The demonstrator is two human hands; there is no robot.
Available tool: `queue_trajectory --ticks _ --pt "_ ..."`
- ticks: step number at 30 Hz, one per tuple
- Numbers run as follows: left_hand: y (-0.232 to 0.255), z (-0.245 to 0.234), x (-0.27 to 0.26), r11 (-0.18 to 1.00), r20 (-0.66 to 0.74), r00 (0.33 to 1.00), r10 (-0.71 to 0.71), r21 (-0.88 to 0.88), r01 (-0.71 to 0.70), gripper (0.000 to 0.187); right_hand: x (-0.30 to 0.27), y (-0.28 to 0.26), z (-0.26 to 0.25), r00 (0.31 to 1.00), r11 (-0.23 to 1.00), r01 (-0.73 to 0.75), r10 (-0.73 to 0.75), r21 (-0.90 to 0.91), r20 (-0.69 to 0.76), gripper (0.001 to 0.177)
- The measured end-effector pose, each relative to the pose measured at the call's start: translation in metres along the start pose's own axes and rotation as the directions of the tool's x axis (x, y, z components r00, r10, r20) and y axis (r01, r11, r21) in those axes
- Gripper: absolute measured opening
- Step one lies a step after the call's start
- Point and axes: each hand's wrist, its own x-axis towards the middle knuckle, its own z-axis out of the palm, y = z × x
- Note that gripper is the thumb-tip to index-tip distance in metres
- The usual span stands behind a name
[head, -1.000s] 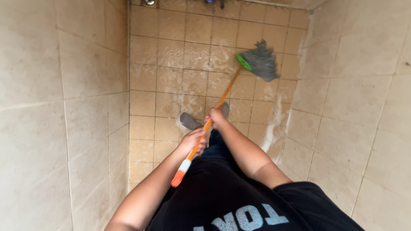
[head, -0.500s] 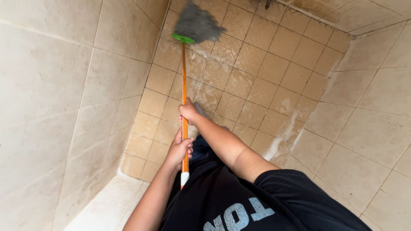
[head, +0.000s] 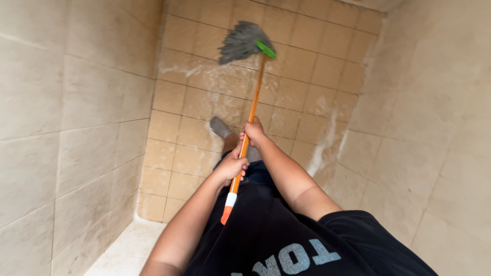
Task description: The person mops the tiled floor of a room with soapy water using a string mop, covering the entire surface and reaching into corners.
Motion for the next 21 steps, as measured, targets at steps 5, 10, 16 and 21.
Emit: queue_trajectory --ticks 5,10,16,21 --pt "-0.007 0.045 0.034 0.974 0.175 0.981 -0.082 0.224 0.042 0.093 -0.009 0.018 -0.092 0.974 0.988 -0.01 0.044 0.151 -0.223 0.023" --pt "-0.032 0.097 0.085 0.928 0.297 0.949 -0.104 0.373 -0.015 0.089 -0.024 0.036 -0.18 0.955 0.913 0.052 0.073 0.406 -0.287 0.017" --pt "-0.063 0.135 0.114 0.929 0.322 0.931 -0.173 0.366 0.046 0.084 -0.048 0.055 -0.234 0.952 0.852 0.032 0.133 0.522 -0.276 0.022" --pt "-0.088 0.113 0.101 0.991 0.359 0.926 -0.12 0.101 0.089 0.085 -0.051 0.066 -0.211 0.967 0.939 -0.024 0.11 0.344 -0.231 0.027"
